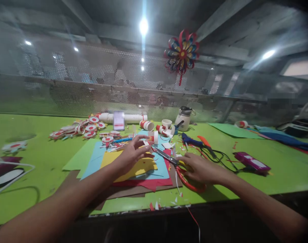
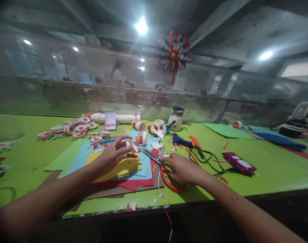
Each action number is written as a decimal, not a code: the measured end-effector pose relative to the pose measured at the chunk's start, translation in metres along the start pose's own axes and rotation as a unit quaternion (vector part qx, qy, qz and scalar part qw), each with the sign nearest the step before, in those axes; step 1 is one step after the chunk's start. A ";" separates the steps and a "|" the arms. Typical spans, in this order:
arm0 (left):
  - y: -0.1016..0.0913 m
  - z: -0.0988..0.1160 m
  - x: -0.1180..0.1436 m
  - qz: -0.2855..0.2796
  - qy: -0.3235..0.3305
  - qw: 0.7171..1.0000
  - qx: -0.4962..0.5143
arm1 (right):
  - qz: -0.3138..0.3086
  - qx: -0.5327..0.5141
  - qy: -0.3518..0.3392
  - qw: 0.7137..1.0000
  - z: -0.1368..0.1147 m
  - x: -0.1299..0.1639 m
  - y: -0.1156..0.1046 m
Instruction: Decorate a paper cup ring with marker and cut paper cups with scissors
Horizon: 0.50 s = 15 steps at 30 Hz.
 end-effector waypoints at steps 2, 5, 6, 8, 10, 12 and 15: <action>-0.001 0.001 -0.001 0.008 0.022 0.998 -0.054 | -0.003 0.011 0.020 1.000 -0.003 -0.002 0.001; -0.007 0.001 -0.005 0.046 0.042 0.992 -0.107 | -0.017 0.021 0.049 0.998 -0.005 -0.010 0.004; -0.010 0.001 -0.006 0.059 0.048 0.989 -0.124 | -0.022 0.020 0.056 0.998 -0.005 -0.013 0.006; -0.016 0.000 -0.009 0.081 0.055 0.984 -0.149 | -0.027 0.015 0.068 0.997 -0.003 -0.017 0.008; -0.020 -0.001 -0.009 0.089 0.054 0.982 -0.159 | -0.026 0.005 0.083 0.996 -0.002 -0.019 0.011; -0.022 -0.003 -0.009 0.083 0.048 0.984 -0.149 | -0.014 -0.008 0.101 0.995 -0.001 -0.018 0.012; -0.020 -0.007 -0.008 0.061 0.046 0.990 -0.117 | 0.020 -0.041 0.112 0.993 -0.001 -0.013 0.013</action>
Point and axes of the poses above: each hand's wrist, its own x-axis away from the middle knuckle, its own y-axis out of the palm, z = x × y, the point moved 3 cm from there along -x, towards the middle knuckle, and after that the axes turned 9 degrees about y, right-handed, at the moved point
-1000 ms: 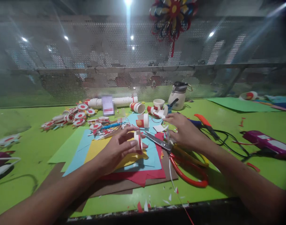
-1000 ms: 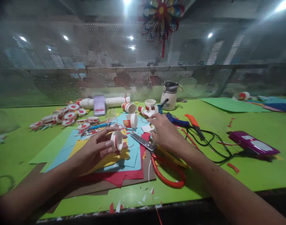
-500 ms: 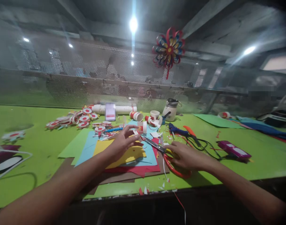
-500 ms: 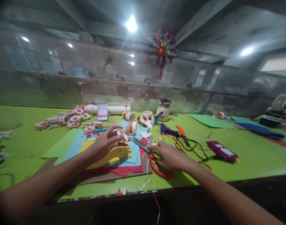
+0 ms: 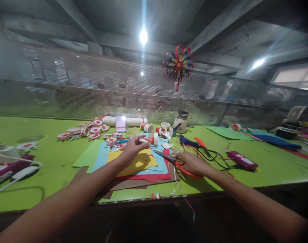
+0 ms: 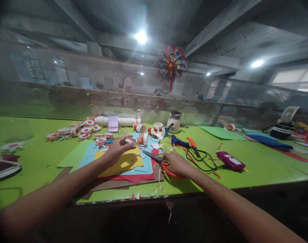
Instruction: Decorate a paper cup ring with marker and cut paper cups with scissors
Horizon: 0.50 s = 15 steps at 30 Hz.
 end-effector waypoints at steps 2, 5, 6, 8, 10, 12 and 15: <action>0.001 0.000 0.000 -0.010 0.007 1.000 0.009 | 0.020 -0.035 -0.004 0.999 0.003 0.005 -0.002; 0.002 0.002 -0.001 -0.017 0.024 0.999 -0.013 | 0.048 -0.102 -0.015 0.993 0.008 0.011 -0.010; 0.002 0.003 -0.001 -0.016 0.035 0.999 -0.025 | 0.056 -0.130 -0.019 0.990 0.009 0.012 -0.014; 0.003 0.008 0.000 -0.015 0.067 0.997 -0.045 | 0.071 -0.196 -0.029 0.978 0.008 0.011 -0.023; 0.006 0.013 0.003 -0.016 0.103 0.993 -0.055 | 0.076 -0.273 -0.042 0.958 0.000 0.008 -0.032; 0.011 0.017 0.008 -0.025 0.144 0.987 -0.070 | 0.066 -0.349 -0.061 0.933 -0.016 0.003 -0.039; 0.015 0.021 0.016 -0.048 0.218 0.966 -0.133 | 0.038 -0.440 -0.087 0.893 -0.046 -0.006 -0.042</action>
Point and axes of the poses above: each hand's wrist, its own x-axis away from the middle knuckle, its own y-axis out of the palm, z = x × y, the point moved 3 cm from there along -x, towards the middle knuckle, and after that the axes turned 9 degrees about y, right-handed, at the moved point
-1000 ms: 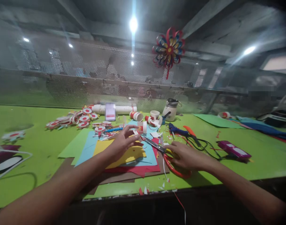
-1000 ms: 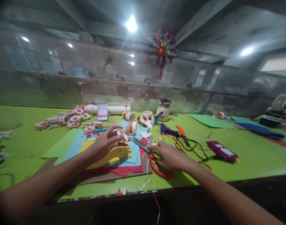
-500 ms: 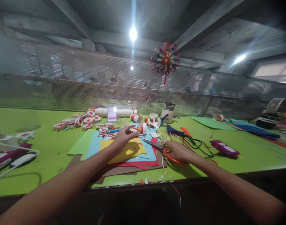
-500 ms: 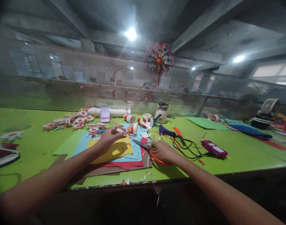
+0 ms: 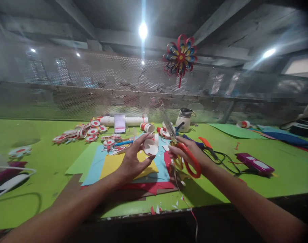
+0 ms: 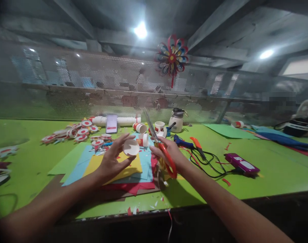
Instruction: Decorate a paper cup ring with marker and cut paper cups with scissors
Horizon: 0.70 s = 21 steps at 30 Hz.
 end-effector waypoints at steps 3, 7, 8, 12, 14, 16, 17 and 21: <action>0.000 -0.001 0.005 -0.015 0.025 0.998 -0.057 | -0.025 -0.072 -0.011 0.997 -0.008 -0.013 0.023; 0.000 -0.005 0.008 -0.044 0.058 0.989 -0.130 | -0.050 -0.124 -0.025 0.991 0.001 -0.027 0.038; 0.001 -0.005 0.008 -0.053 0.070 0.986 -0.144 | -0.054 -0.129 -0.027 0.990 0.004 -0.029 0.040; 0.008 -0.003 0.011 -0.104 0.087 0.978 -0.161 | -0.044 -0.114 -0.037 0.992 0.017 -0.031 0.039; 0.012 -0.001 0.013 -0.131 0.083 0.976 -0.152 | -0.031 -0.099 -0.040 0.994 0.023 -0.030 0.039; 0.015 0.002 0.015 -0.149 0.085 0.976 -0.132 | -0.021 -0.094 -0.035 0.995 0.029 -0.029 0.040; 0.015 0.003 0.016 -0.154 0.071 0.979 -0.116 | -0.015 -0.092 -0.032 0.995 0.031 -0.029 0.040; 0.014 0.000 0.014 -0.096 -0.096 0.988 0.069 | 0.040 -0.053 -0.037 0.997 0.030 -0.028 0.036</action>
Point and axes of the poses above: each hand's wrist, its own x-axis away from the middle knuckle, its own y-axis out of the palm, z = x × y, the point moved 3 cm from there along -x, towards the middle knuckle, and after that the axes turned 9 degrees about y, right-handed, at the moved point
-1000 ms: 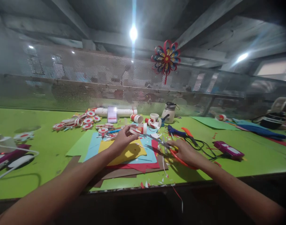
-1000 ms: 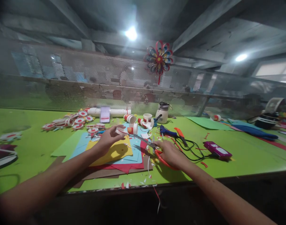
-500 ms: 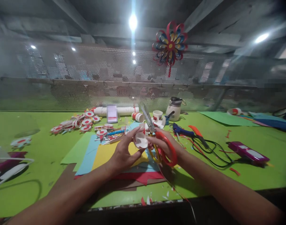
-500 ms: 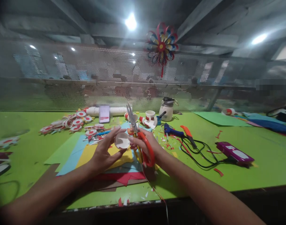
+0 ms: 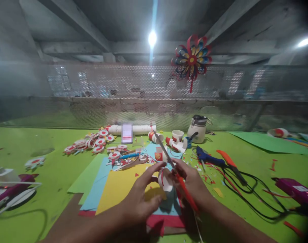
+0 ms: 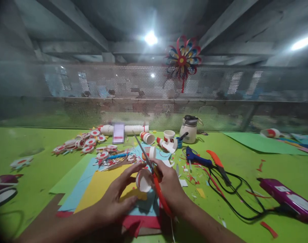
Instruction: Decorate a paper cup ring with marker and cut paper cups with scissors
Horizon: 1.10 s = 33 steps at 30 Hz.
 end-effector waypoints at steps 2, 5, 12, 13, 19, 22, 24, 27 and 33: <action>0.000 -0.003 -0.003 0.043 -0.071 0.986 0.146 | 0.025 0.028 -0.038 0.999 -0.006 0.001 -0.003; 0.006 -0.008 -0.007 0.064 -0.170 0.943 0.280 | 0.040 0.063 -0.101 0.992 -0.012 0.005 -0.003; 0.016 -0.013 -0.004 0.054 -0.242 0.904 0.347 | 0.007 0.081 -0.122 0.989 -0.012 0.012 0.012; 0.015 -0.015 -0.004 0.046 -0.241 0.903 0.351 | 0.003 0.077 -0.118 0.990 -0.013 0.012 0.013; -0.003 -0.024 -0.004 -0.007 -0.254 0.904 0.343 | -0.039 0.074 -0.060 0.995 -0.011 0.003 0.004; -0.014 -0.019 -0.004 -0.106 -0.262 0.909 0.306 | -0.087 0.089 -0.010 0.992 -0.006 -0.001 -0.008; -0.022 -0.014 -0.007 -0.169 -0.242 0.921 0.253 | -0.117 0.095 0.018 0.988 -0.002 -0.003 -0.017; -0.042 -0.011 -0.017 -0.144 -0.248 0.947 0.146 | -0.130 0.095 0.051 0.986 0.003 -0.006 -0.027; -0.074 -0.003 -0.036 0.022 -0.203 0.971 0.127 | -0.152 0.042 0.100 0.982 0.002 -0.015 -0.033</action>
Point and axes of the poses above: each hand's wrist, its own x-axis away from the middle knuckle, its own y-axis out of the palm, z = x × y, the point moved 3 cm from there along -x, towards the middle knuckle, and after that the axes turned 9 degrees about y, right-handed, at the moved point
